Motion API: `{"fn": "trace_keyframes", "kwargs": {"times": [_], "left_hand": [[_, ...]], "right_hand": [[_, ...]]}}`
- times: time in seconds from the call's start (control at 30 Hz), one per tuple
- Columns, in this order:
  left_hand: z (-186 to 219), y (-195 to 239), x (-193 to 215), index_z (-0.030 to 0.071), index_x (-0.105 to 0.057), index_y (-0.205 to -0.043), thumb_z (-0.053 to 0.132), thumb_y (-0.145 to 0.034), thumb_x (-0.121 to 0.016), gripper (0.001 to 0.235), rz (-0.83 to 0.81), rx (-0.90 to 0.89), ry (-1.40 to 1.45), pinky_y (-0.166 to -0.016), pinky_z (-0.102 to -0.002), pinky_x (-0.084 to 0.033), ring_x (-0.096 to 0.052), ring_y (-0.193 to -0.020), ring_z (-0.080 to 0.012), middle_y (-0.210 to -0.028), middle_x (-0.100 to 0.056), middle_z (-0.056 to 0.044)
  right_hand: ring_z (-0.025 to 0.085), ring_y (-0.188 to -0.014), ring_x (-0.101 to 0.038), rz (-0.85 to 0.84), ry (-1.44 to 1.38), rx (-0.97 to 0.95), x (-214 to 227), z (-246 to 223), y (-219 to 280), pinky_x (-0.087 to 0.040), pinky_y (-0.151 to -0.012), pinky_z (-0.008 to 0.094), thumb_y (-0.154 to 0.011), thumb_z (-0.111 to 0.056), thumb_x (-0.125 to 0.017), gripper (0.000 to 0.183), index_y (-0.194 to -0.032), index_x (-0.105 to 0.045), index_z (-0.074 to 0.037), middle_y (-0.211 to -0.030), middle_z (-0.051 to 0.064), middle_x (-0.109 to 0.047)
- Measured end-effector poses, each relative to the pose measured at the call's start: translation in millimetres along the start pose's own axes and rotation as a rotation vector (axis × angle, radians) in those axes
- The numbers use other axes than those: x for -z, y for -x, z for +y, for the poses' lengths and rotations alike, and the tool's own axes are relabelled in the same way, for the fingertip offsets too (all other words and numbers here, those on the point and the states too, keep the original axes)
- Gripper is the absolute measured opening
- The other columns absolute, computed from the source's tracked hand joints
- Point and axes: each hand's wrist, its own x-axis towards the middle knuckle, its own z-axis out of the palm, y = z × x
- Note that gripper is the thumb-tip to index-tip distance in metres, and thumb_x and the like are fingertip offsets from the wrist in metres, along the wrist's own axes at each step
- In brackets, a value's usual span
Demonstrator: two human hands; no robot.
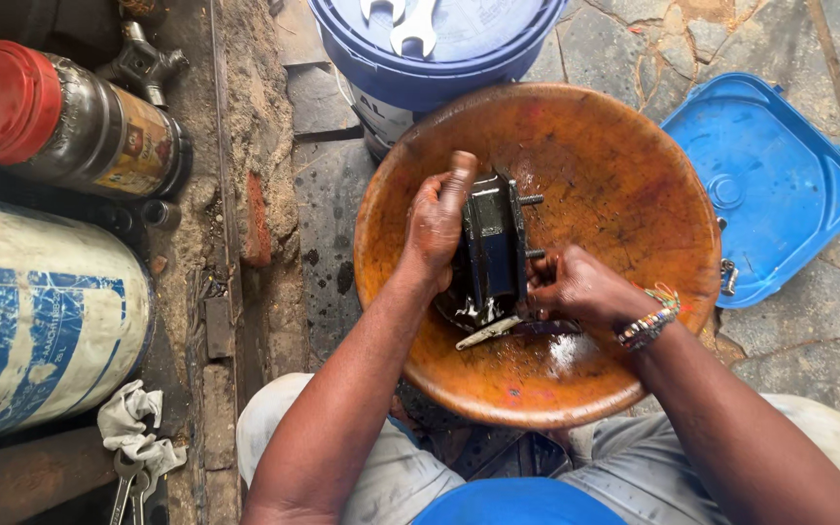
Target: The person scrubs a greasy mechanical part in a brown basin using a small metal tool and hands. The person repeatedly rotates the part to clean different sides and rinses it in the basin water.
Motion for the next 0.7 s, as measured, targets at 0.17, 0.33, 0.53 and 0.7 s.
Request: {"fn": "trace_keyframes", "kwargs": {"times": [0.17, 0.33, 0.53, 0.7], "left_hand": [[6.6, -2.4, 6.3, -0.004, -0.052, -0.135, 0.047, -0.081, -0.077, 0.079, 0.012, 0.029, -0.113, -0.079, -0.035, -0.062, -0.069, -0.095, -0.0210, -0.112, -0.067, -0.018], [17.9, 4.1, 6.0, -0.007, -0.036, -0.149, 0.037, -0.071, -0.081, 0.100, -0.045, -0.012, -0.260, -0.089, -0.041, -0.061, -0.071, -0.108, -0.0294, -0.127, -0.063, -0.025], [24.0, 16.2, 7.4, 0.010, -0.040, -0.158, 0.034, -0.076, -0.082, 0.094, -0.028, -0.241, -0.882, -0.116, -0.048, -0.041, -0.048, -0.141, -0.0368, -0.151, -0.048, -0.026], [29.9, 23.2, 13.3, 0.014, -0.019, -0.163, 0.029, -0.067, -0.088, 0.119, -0.129, -0.211, -0.937, -0.121, -0.047, -0.032, -0.034, -0.149, -0.0384, -0.162, -0.029, -0.026]], "right_hand": [[0.011, -0.058, -0.059, 0.024, 0.203, -0.047, 3.0, -2.9, -9.8, -0.047, -0.051, 0.030, -0.077, -0.010, -0.075, 0.014, -0.085, -0.076, 0.001, -0.068, 0.003, -0.069], [0.016, -0.076, -0.070, 0.230, 0.736, 0.087, 11.1, -15.7, -11.5, -0.056, -0.074, 0.033, -0.077, -0.020, -0.082, 0.030, -0.102, -0.078, -0.004, -0.089, 0.010, -0.076], [0.017, -0.085, -0.075, 0.337, 0.562, -0.001, 26.3, -43.1, 14.6, -0.059, -0.081, 0.033, -0.083, -0.017, -0.077, 0.027, -0.108, -0.077, -0.008, -0.095, 0.008, -0.079], [0.012, -0.089, -0.069, 0.336, 0.248, 0.250, 27.4, -62.1, 35.2, -0.059, -0.081, 0.030, -0.085, -0.009, -0.078, 0.027, -0.112, -0.075, -0.005, -0.098, 0.007, -0.076]]}}
